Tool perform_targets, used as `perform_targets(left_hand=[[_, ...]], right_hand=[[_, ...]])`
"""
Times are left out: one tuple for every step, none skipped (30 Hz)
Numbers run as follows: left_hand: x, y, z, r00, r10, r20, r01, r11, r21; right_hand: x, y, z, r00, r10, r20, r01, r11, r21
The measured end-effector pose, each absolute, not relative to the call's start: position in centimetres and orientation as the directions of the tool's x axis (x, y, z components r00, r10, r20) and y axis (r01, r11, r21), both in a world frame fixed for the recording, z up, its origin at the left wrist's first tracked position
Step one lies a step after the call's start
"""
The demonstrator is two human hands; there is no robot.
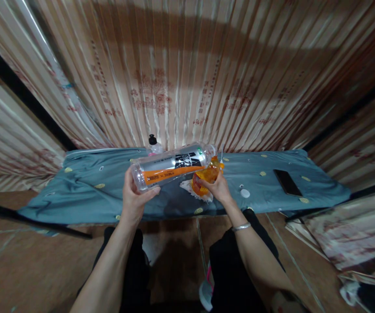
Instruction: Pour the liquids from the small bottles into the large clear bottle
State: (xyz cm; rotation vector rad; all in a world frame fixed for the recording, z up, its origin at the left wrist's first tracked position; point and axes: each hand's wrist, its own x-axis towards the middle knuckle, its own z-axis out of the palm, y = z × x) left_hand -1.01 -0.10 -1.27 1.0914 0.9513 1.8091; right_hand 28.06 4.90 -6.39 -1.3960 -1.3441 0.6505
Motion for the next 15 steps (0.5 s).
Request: perform_targets(left_hand=[[-1.01, -0.09, -1.29, -0.309, 0.898, 0.315, -0.251, -0.396, 0.883], [-1.00, -0.09, -1.30, -0.313, 0.897, 0.314, -0.253, -0.397, 0.882], [-0.99, -0.09, -1.30, -0.317, 0.895, 0.312, -0.254, -0.398, 0.882], [-0.98, -0.09, -1.29, -0.322, 0.894, 0.311, -0.252, -0.397, 0.882], [-0.97, -0.10, -1.27, -0.325, 0.894, 0.309, -0.249, -0.396, 0.884], [-0.96, -0.11, -1.24, -0.325, 0.894, 0.309, -0.247, -0.395, 0.885], [-0.95, -0.12, -1.20, -0.323, 0.895, 0.308, -0.246, -0.394, 0.886], [-0.94, -0.14, -1.16, -0.321, 0.896, 0.308, -0.247, -0.393, 0.886], [-0.93, -0.16, -1.12, -0.318, 0.897, 0.307, -0.251, -0.392, 0.885], [-0.91, -0.17, -1.08, -0.317, 0.898, 0.306, -0.255, -0.391, 0.884], [-0.90, -0.18, -1.05, -0.317, 0.898, 0.304, -0.258, -0.391, 0.884], [-0.88, -0.19, -1.03, -0.319, 0.898, 0.303, -0.260, -0.390, 0.883], [-0.87, -0.19, -1.02, -0.323, 0.897, 0.302, -0.259, -0.390, 0.884], [-0.86, -0.19, -1.02, -0.326, 0.896, 0.302, -0.257, -0.391, 0.884], [-0.85, -0.18, -1.04, -0.328, 0.895, 0.303, -0.254, -0.393, 0.884]], right_hand=[[28.05, 4.91, -6.40, 0.223, 0.937, 0.270, 0.369, 0.175, -0.913], [28.04, 4.93, -6.42, 0.225, 0.937, 0.269, 0.367, 0.174, -0.914], [28.03, 4.94, -6.46, 0.227, 0.937, 0.267, 0.365, 0.172, -0.915], [28.02, 4.95, -6.50, 0.227, 0.937, 0.267, 0.364, 0.172, -0.915], [28.03, 4.96, -6.55, 0.226, 0.936, 0.269, 0.365, 0.175, -0.915], [28.04, 4.97, -6.60, 0.226, 0.935, 0.273, 0.369, 0.177, -0.912], [28.05, 4.97, -6.64, 0.227, 0.934, 0.276, 0.377, 0.177, -0.909], [28.07, 4.98, -6.68, 0.229, 0.933, 0.277, 0.386, 0.174, -0.906], [28.09, 4.98, -6.70, 0.232, 0.933, 0.276, 0.395, 0.169, -0.903], [28.11, 4.98, -6.70, 0.234, 0.933, 0.275, 0.400, 0.165, -0.901], [28.13, 4.98, -6.69, 0.234, 0.933, 0.274, 0.402, 0.164, -0.901], [28.14, 4.97, -6.68, 0.232, 0.933, 0.275, 0.401, 0.166, -0.901], [28.15, 4.95, -6.66, 0.228, 0.934, 0.276, 0.398, 0.169, -0.902], [28.15, 4.94, -6.64, 0.225, 0.934, 0.277, 0.395, 0.172, -0.902], [28.15, 4.93, -6.61, 0.223, 0.935, 0.276, 0.392, 0.173, -0.903]])
